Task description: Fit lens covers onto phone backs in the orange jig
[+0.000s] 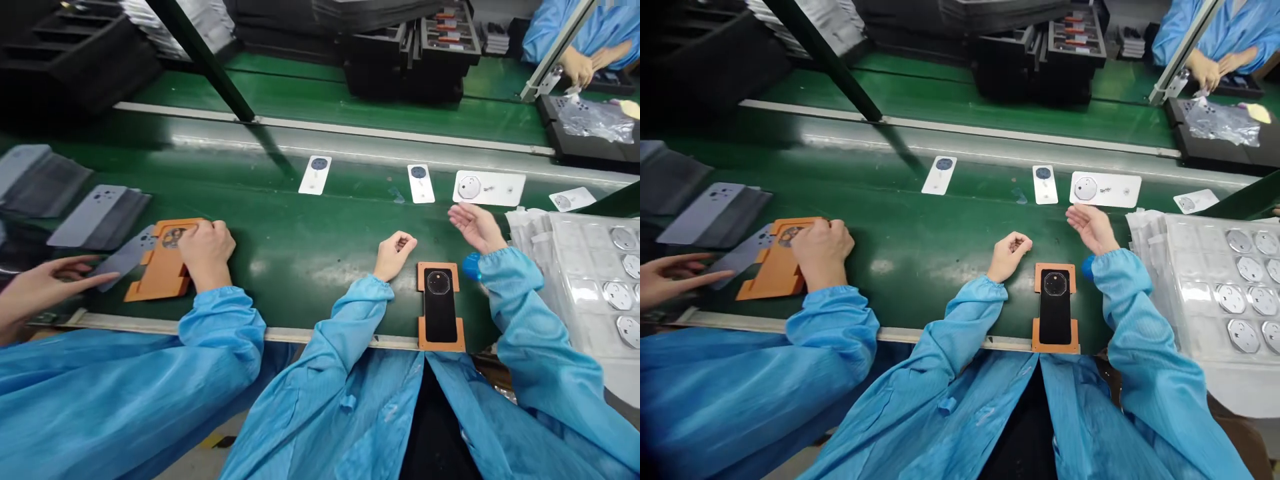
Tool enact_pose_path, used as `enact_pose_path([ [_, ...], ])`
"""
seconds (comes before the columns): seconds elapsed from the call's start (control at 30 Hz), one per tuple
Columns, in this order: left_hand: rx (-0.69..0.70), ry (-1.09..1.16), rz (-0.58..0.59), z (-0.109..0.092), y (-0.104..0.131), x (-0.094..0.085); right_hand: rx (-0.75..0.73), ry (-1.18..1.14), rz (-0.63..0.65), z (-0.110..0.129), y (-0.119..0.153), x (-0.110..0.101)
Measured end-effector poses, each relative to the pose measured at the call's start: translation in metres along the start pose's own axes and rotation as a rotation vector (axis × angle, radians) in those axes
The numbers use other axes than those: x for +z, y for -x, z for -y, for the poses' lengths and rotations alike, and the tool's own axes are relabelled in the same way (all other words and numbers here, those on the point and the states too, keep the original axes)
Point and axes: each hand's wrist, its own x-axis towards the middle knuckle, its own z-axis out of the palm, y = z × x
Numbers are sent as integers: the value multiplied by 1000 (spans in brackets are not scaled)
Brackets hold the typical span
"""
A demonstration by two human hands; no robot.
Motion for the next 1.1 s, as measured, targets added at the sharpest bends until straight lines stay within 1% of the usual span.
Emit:
enact_pose_path([
  [0.07,-3,-47,-42,13,-9,1,33,123,40,-8,-12,8],
  [0.17,20,-54,-29,26,-10,3,14,305,33,-17,-26,27],
  [0.23,33,-57,-9,29,-8,4,-45,453,-29,-13,-45,42],
  [0.3,37,-64,-5,29,-7,3,-86,622,-107,-3,-72,58],
  [0.37,38,-73,-6,29,-7,2,-68,746,-176,6,-100,72],
  [0.43,43,-81,-6,29,-7,1,-2,774,-230,10,-120,83],
  [0.53,56,-95,-12,29,-6,0,113,812,-299,10,-132,90],
  [0.6,64,-105,-23,29,-5,1,174,838,-320,10,-132,89],
  [0.67,71,-115,-34,29,-5,1,198,866,-309,13,-127,86],
  [0.73,80,-122,-43,29,-6,-1,165,897,-262,23,-119,84],
  [0.77,102,-137,-60,29,-7,-4,124,912,-229,30,-113,83],
  [0.83,198,-213,-152,26,-9,-11,-10,936,-158,46,-92,82],
  [0.9,320,-352,-301,19,-10,-21,-182,953,-84,60,-57,79],
  [0.93,363,-435,-373,14,-9,-26,-260,958,-48,65,-34,75],
  [0.97,387,-513,-420,8,-8,-30,-337,968,-1,69,-9,71],
  [1.0,407,-584,-422,3,-5,-32,-397,978,48,71,18,64],
  [1.03,444,-633,-375,-2,-1,-34,-469,992,103,71,46,57],
  [1.07,486,-670,-287,-7,4,-34,-589,1024,175,71,74,50],
  [1.1,533,-695,-157,-10,9,-34,-678,1046,220,70,103,43],
])
